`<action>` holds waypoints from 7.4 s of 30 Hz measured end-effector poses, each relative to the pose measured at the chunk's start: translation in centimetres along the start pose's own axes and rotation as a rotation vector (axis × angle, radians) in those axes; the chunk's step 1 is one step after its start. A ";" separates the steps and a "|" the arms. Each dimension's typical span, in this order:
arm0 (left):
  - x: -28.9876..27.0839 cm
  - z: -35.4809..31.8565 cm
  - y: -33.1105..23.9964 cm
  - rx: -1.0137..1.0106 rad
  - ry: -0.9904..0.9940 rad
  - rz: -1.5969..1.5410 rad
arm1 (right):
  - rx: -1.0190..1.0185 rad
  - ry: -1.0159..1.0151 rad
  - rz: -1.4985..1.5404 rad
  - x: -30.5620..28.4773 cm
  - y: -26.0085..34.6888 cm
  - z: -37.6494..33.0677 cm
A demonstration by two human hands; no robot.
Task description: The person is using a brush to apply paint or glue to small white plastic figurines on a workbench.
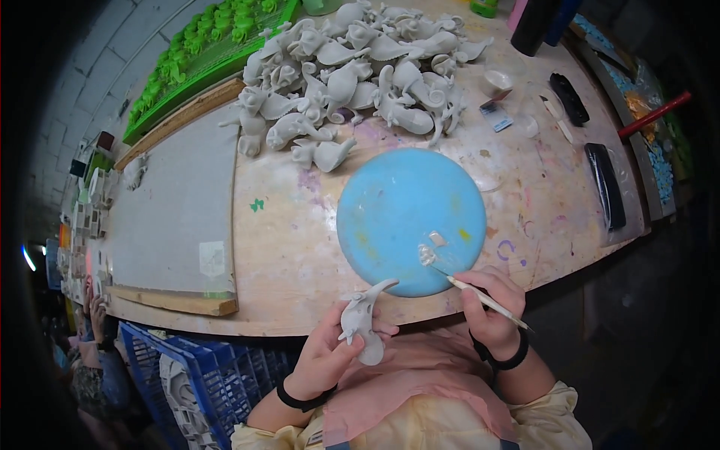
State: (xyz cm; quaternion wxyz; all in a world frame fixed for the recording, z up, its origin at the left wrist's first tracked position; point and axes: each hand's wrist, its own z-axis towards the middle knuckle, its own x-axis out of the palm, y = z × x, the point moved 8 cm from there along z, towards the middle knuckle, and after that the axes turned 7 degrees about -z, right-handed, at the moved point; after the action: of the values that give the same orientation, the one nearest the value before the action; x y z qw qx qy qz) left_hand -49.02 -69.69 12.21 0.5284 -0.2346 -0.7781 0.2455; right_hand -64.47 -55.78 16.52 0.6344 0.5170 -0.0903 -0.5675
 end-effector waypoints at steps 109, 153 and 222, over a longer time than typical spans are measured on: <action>0.2 0.2 0.2 0.013 -0.044 0.099 | -0.108 0.260 0.365 4.3 2.5 -0.3; 0.1 0.2 0.1 0.027 -0.082 0.094 | -0.057 0.127 0.406 3.4 2.3 -0.4; 0.3 0.4 -0.1 0.036 0.003 0.107 | -0.101 0.157 0.329 4.4 2.8 -0.4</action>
State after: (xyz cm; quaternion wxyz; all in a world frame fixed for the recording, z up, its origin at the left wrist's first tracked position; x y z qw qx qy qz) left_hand -49.51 -69.66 12.39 0.5199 -0.2667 -0.7591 0.2870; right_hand -60.98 -59.60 16.39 0.7489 0.5056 -0.0953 -0.4177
